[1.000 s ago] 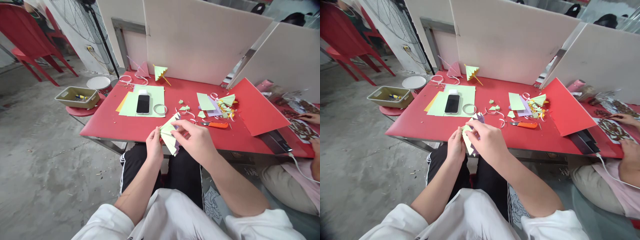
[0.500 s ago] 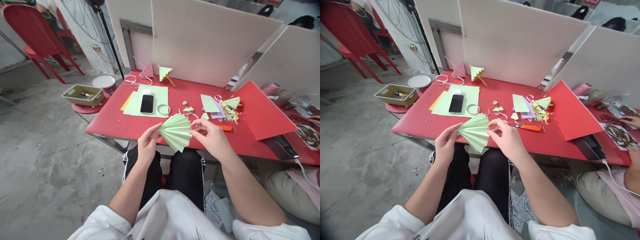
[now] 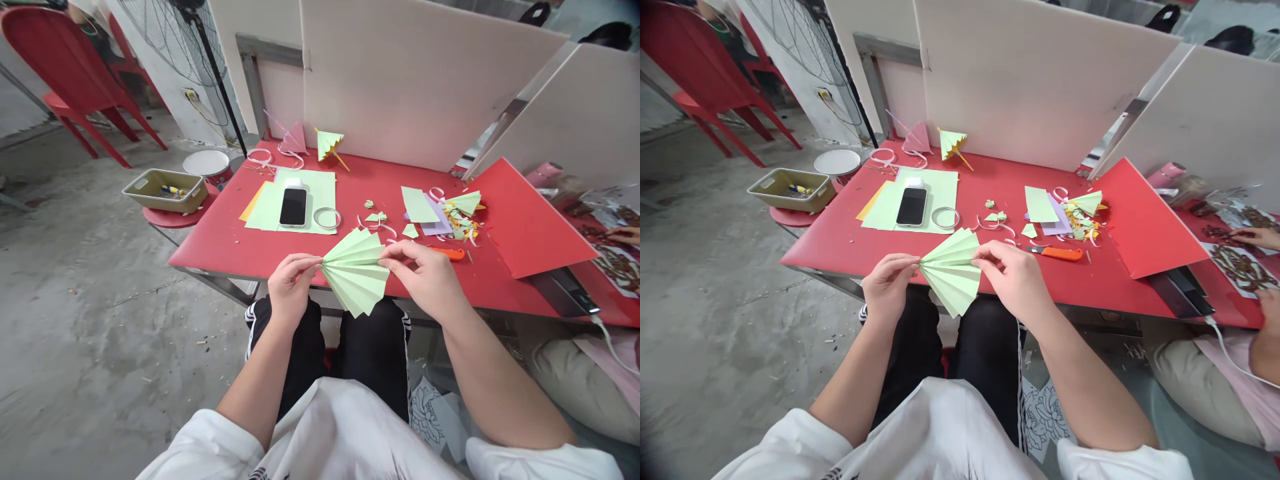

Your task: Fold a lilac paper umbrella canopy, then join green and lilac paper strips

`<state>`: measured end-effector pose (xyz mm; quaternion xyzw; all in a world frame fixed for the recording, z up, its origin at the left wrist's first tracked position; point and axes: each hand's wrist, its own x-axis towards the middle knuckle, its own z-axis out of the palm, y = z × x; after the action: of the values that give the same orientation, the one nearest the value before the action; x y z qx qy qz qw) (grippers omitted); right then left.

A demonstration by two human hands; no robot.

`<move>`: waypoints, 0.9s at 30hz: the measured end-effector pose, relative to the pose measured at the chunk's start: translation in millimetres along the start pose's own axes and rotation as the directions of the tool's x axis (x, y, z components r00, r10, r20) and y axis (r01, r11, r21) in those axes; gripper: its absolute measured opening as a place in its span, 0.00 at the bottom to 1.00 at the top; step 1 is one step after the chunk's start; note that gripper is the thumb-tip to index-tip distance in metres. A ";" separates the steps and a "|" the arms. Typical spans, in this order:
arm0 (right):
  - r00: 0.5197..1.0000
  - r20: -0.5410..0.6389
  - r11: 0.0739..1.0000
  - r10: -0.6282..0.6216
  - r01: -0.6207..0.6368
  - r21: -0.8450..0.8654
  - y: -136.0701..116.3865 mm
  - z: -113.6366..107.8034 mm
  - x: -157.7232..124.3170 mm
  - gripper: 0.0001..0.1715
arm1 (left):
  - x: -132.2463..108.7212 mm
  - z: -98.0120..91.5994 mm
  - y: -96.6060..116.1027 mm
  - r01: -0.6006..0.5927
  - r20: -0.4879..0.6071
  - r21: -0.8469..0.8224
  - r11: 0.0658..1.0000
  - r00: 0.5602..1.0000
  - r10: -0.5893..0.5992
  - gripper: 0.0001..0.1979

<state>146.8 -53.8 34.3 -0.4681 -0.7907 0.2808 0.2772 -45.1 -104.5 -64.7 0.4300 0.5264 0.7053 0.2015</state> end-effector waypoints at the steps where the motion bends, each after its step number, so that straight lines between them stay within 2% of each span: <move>1: 1.000 -0.004 1.000 -0.014 0.014 0.002 0.0 0.4 0.0 0.02 | -0.3 0.4 0.0 -0.004 -0.014 0.008 1.000 1.000 0.004 0.04; 9: 0.996 -0.072 0.998 -0.053 0.055 0.018 -1.3 5.6 -2.4 0.04 | -3.3 2.7 3.5 -0.025 -0.066 0.024 0.999 0.997 0.027 0.05; 12: 0.999 -0.047 0.998 -0.003 0.006 0.055 -3.6 4.2 -1.2 0.04 | -2.3 2.2 3.1 -0.031 -0.065 0.003 1.000 0.997 0.031 0.03; 14: 0.998 -0.023 0.991 0.064 -0.061 0.115 -3.6 2.5 2.5 0.04 | -0.2 1.7 1.4 -0.016 -0.039 -0.055 0.998 0.999 0.014 0.06; 17: 0.985 0.052 0.937 0.166 -0.174 0.304 2.5 2.0 12.4 0.09 | 3.8 2.0 -2.8 0.129 0.090 -0.292 0.948 0.990 -0.107 0.20; 19: 0.969 0.127 0.871 0.213 -0.247 0.425 10.7 4.7 19.7 0.11 | 5.0 3.5 -5.9 0.266 0.205 -0.423 0.866 0.959 -0.194 0.28; 23: 0.942 0.230 0.810 0.245 -0.329 0.485 27.8 16.5 28.6 0.12 | 2.2 10.3 -9.7 0.417 0.327 -0.489 0.766 0.902 -0.283 0.36; 27: 0.935 0.246 0.829 0.256 -0.343 0.443 30.3 26.8 28.0 0.12 | -2.7 17.9 -9.5 0.509 0.401 -0.506 0.696 0.854 -0.332 0.36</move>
<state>134.3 -21.4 -0.6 -0.4767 -0.6343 0.5475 0.2657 -30.6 -92.8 -73.1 0.3056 0.3287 0.7001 0.5554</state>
